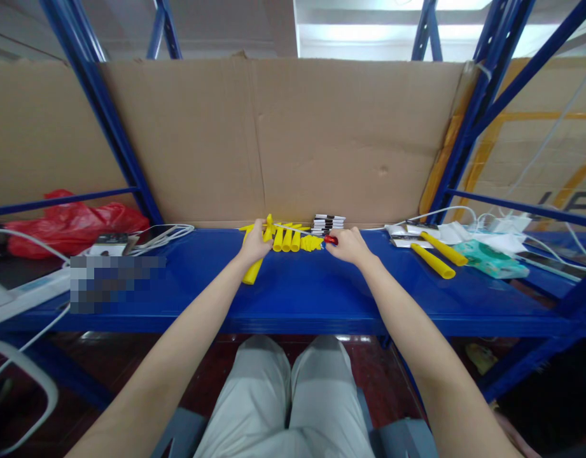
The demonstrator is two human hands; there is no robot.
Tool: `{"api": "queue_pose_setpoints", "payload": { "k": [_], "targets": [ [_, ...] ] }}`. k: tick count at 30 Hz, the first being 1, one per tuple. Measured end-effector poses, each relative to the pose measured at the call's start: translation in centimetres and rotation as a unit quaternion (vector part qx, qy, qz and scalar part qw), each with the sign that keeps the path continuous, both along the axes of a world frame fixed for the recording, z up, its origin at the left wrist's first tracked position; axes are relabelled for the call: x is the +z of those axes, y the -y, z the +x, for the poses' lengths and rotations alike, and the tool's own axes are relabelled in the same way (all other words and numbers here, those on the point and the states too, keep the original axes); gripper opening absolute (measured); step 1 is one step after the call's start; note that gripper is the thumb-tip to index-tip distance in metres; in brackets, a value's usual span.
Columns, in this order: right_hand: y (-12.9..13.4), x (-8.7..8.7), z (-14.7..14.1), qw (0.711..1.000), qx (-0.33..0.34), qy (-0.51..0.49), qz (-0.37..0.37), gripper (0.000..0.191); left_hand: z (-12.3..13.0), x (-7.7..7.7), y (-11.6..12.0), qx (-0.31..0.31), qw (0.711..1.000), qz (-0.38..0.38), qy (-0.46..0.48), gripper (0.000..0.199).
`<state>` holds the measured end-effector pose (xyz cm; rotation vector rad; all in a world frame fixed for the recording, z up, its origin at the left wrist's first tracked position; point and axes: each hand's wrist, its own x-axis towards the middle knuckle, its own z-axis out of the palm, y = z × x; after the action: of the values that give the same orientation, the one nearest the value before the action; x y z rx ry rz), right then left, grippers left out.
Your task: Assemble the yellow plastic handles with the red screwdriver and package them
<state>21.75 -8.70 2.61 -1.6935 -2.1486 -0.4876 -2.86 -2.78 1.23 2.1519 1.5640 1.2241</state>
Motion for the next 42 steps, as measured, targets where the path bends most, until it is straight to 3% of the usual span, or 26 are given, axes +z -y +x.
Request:
{"api": "queue_pose_setpoints", "payload": {
  "k": [11,23,31,42],
  "targets": [
    [-0.57,-0.43,0.19,0.999,-0.035,-0.010,0.008,0.014,0.09,-0.11,-0.02,0.000,1.000,-0.001,0.007,0.052],
    [-0.25,-0.17,0.06,1.000,-0.002,-0.006,0.022,0.012,-0.07,-0.07,-0.12,-0.010,1.000,-0.006,0.013,0.051],
    [-0.70,-0.57,0.18,0.999,-0.039,-0.019,0.010,0.014,0.02,-0.05,-0.04,-0.010,1.000,-0.005,0.016,0.053],
    [-0.33,-0.26,0.16,1.000,0.001,-0.013,0.020,0.013,0.05,-0.04,-0.03,-0.009,1.000,-0.007,0.021,0.051]
  ]
}}
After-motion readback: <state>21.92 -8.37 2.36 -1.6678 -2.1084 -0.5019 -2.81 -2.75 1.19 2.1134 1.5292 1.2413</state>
